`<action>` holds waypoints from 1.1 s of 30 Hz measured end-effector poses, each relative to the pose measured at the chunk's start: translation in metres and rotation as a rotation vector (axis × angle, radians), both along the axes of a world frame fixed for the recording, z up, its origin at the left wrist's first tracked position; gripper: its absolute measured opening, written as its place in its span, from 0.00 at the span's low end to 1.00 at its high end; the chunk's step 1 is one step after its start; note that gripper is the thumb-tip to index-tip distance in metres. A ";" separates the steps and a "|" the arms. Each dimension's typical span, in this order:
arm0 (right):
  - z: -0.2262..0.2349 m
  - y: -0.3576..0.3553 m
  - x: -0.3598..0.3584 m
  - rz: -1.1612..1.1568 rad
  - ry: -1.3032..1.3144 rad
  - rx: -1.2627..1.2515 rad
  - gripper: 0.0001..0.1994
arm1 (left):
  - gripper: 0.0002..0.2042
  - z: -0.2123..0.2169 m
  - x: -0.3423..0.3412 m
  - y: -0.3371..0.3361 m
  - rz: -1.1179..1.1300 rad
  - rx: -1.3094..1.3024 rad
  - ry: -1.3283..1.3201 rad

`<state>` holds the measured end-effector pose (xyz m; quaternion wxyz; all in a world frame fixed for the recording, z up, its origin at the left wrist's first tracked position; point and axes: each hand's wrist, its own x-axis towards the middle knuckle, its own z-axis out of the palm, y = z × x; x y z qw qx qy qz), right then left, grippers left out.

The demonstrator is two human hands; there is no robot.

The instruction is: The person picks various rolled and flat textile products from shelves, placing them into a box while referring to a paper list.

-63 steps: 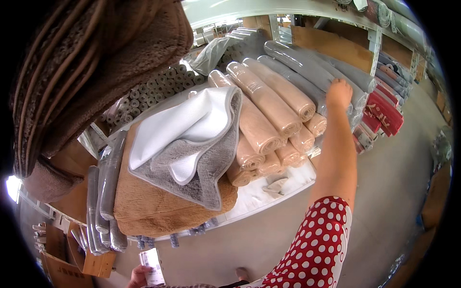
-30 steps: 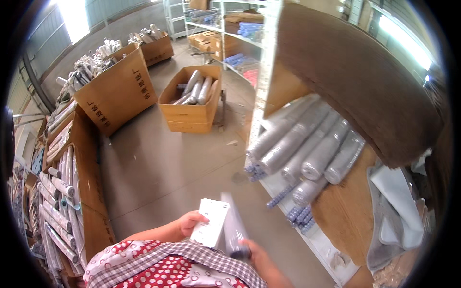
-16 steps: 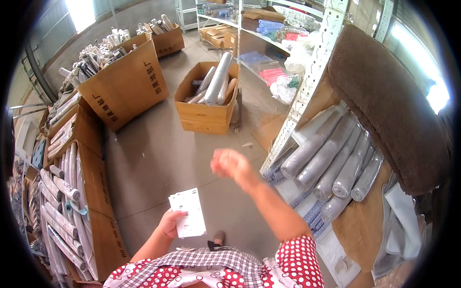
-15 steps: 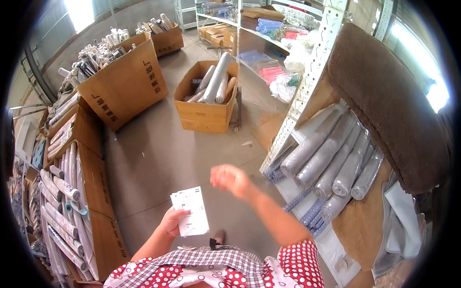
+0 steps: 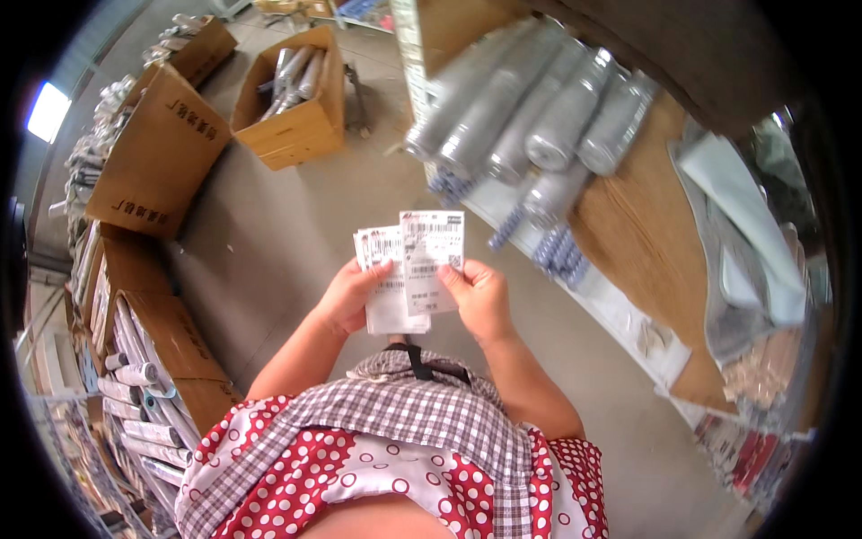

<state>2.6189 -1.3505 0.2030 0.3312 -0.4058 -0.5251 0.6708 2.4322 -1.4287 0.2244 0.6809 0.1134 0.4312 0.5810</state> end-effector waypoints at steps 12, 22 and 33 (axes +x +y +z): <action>0.005 -0.003 0.210 -0.031 0.621 -0.361 0.35 | 0.14 0.022 0.206 0.049 -0.238 0.028 -0.026; 0.011 -0.007 0.294 -0.066 0.818 -0.575 0.23 | 0.15 0.032 0.294 0.061 -0.257 0.051 0.072; 0.007 -0.012 0.326 -0.405 -0.060 0.216 0.16 | 0.16 0.018 0.340 0.100 -0.479 0.066 0.025</action>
